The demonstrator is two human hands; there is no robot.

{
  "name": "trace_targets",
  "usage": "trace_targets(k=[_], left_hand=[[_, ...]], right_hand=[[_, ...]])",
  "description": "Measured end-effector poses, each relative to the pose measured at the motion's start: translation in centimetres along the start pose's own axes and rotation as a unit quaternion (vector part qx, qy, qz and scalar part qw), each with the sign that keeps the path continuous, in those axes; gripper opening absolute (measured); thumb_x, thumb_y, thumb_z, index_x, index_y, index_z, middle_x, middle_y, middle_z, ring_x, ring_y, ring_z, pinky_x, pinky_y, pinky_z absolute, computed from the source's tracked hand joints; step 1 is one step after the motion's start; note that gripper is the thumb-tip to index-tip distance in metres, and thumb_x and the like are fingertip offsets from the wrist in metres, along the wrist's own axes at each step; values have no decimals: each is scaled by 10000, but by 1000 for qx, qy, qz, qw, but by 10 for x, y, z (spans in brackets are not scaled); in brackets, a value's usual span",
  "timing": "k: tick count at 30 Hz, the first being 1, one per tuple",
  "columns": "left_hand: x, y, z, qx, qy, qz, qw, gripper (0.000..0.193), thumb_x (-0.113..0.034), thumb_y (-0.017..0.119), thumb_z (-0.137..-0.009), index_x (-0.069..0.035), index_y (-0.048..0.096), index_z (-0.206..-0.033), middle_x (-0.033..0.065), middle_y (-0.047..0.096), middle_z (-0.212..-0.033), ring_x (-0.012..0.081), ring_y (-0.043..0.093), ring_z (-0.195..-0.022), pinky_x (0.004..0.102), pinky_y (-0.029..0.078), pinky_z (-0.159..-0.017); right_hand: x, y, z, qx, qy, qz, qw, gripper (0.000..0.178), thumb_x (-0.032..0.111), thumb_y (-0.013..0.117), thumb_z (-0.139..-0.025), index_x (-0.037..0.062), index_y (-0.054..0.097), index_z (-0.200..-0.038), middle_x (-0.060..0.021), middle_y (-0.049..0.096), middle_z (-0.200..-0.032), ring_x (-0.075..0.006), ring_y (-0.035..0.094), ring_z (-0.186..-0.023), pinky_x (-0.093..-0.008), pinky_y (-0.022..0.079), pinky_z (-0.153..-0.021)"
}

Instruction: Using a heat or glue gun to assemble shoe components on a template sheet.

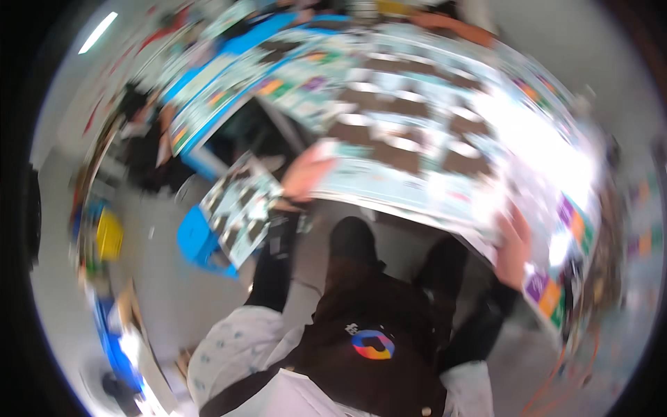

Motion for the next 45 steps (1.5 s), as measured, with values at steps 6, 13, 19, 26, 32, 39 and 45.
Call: trace_targets(k=[6,13,19,26,32,39,45], left_hand=[[67,123,-19,86,-25,78,993,503,-92,635,-931,-19,469,-1401,28,595,-1253,92,560,-1098,268,448,-961],[99,205,-39,143,-11,-16,990,427,-106,612,-943,5,496,-1339,50,617,-1156,124,576,-1028,291,467,-907],[97,216,-35,130,-60,-19,989,451,-34,565,-954,35,448,-1384,80,590,-1270,136,554,-1141,282,434,-983],[89,222,-40,159,-9,-77,984,396,-48,601,-947,32,496,-1320,95,607,-1245,139,572,-1125,285,460,-950],[52,214,-33,36,2,-521,853,384,-185,748,-847,17,583,-1129,125,642,-993,201,610,-926,340,485,-789],[-46,254,18,212,69,-394,892,247,-105,678,-881,-12,662,-1109,34,682,-894,92,565,-782,245,457,-754],[-93,264,73,217,119,-396,884,260,-1,664,-821,38,658,-1078,97,657,-922,168,619,-822,268,459,-782]], right_hand=[[25,-122,51,-155,2,116,981,477,67,578,-938,-73,460,-1378,-154,553,-1325,-231,550,-1193,-332,425,-1018],[37,-200,84,-249,3,282,927,461,20,562,-922,-60,481,-1369,-126,579,-1315,-198,563,-1165,-317,423,-1024],[24,-193,83,-227,-29,175,958,481,-64,517,-884,-84,482,-1364,-101,625,-1248,-141,588,-1118,-264,429,-984],[22,-187,78,-227,-23,162,960,474,-86,489,-890,-103,469,-1364,-118,621,-1251,-142,589,-1128,-259,431,-984],[21,-188,82,-233,-9,291,928,451,-35,550,-881,-53,524,-1331,-119,635,-1212,-144,605,-1070,-277,470,-917],[66,-152,112,-354,-74,393,845,327,58,657,-867,17,637,-1191,-73,634,-1086,-158,605,-901,-290,489,-815],[152,-76,170,-255,-396,267,841,401,95,643,-867,-102,578,-1210,-151,616,-1195,-201,582,-1042,-299,447,-915]])
Point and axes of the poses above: each hand's wrist, its own z-axis away from the middle knuckle, its own y-axis out of the palm, x = y × z, the point moved 4 cm from there along -z, towards the middle knuckle
